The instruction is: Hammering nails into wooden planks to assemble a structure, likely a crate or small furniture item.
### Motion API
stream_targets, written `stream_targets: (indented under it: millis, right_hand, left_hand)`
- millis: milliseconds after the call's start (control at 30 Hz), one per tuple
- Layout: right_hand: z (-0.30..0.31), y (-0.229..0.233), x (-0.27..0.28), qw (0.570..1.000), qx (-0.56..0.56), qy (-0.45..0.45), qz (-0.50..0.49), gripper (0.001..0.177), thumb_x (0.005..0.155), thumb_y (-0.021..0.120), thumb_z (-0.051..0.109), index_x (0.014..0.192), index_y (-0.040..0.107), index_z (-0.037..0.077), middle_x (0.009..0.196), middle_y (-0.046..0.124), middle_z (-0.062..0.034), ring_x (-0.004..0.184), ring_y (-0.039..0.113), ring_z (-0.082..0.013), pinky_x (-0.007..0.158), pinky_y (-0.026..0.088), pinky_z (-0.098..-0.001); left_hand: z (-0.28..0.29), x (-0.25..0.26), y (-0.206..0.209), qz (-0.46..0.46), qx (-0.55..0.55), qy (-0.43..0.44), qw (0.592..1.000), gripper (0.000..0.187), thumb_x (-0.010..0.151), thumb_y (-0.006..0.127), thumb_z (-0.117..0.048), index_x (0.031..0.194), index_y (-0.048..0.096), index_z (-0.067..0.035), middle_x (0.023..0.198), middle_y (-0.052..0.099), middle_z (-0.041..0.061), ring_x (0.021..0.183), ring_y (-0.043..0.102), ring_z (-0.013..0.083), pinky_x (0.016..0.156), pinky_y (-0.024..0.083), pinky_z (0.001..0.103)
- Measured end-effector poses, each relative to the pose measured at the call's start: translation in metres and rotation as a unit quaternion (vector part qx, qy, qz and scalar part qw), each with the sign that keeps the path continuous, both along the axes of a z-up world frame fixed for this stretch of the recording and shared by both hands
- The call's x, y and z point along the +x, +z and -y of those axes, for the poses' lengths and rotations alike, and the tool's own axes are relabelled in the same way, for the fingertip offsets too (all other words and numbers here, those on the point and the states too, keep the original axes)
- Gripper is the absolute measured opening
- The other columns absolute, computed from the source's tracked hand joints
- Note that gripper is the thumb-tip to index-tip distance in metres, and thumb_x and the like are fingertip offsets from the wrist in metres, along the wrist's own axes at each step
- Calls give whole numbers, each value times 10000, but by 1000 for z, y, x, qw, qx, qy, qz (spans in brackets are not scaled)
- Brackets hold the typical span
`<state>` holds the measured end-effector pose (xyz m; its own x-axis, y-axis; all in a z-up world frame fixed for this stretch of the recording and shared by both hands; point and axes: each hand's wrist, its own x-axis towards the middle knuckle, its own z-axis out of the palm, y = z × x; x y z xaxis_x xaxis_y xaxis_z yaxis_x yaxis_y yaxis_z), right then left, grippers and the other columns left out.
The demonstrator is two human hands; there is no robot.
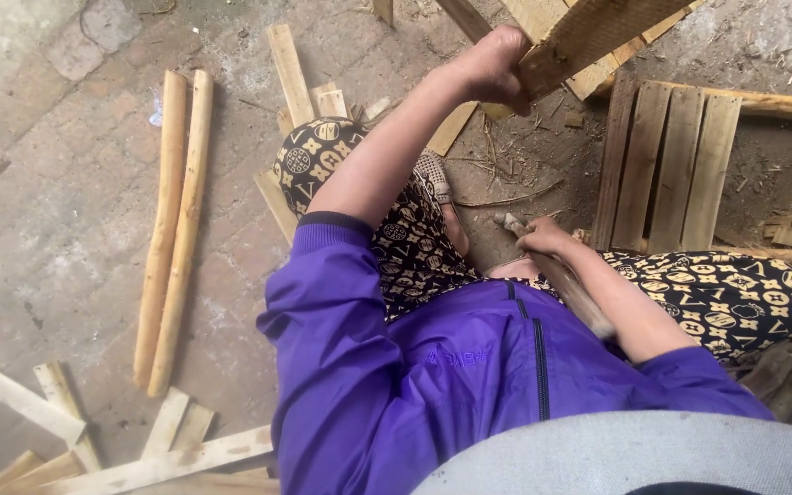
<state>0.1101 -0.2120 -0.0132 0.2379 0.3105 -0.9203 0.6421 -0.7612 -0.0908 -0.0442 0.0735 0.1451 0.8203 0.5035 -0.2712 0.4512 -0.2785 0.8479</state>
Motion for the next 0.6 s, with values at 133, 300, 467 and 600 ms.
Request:
stream_targets:
  millis: [133, 300, 467, 600]
  right_hand:
    - [-1, 88, -20, 993, 93, -14, -73, 683, 838, 693, 150, 1499, 522, 145, 1300, 627, -198, 885, 661, -283, 778, 569, -388]
    - [5, 148, -24, 974, 205, 23, -93, 737, 856, 607, 218, 1563, 422, 123, 1400, 626, -141, 990, 706, -271, 875, 575, -390]
    - [-10, 165, -41, 952, 264, 135, -81, 471, 963, 575, 215, 1423, 542, 118, 818, 654, -100, 692, 653, -280, 698, 506, -433]
    - [-11, 154, -47, 873, 449, 167, -94, 543, 862, 673, 43, 1385, 542, -13, 1239, 686, -210, 1006, 705, -382, 904, 557, -454]
  left_hand:
    - [0, 1, -5, 15, -20, -1, 1000, 288, 601, 902, -34, 769, 723, -185, 897, 756, -58, 796, 761, 21, 564, 638, 112]
    - [0, 5, -12, -3, -15, -3, 1000, 266, 630, 891, -50, 785, 714, -175, 905, 745, -65, 793, 753, 1, 564, 642, 89]
    - [-6, 10, -39, 82, 54, -5, 995, 350, 487, 984, -160, 761, 769, -193, 851, 737, -75, 778, 721, 65, 570, 603, 203]
    - [-9, 13, -60, 77, 97, -9, 992, 433, 475, 964, -262, 825, 715, -207, 814, 723, -51, 758, 689, 116, 572, 559, 288]
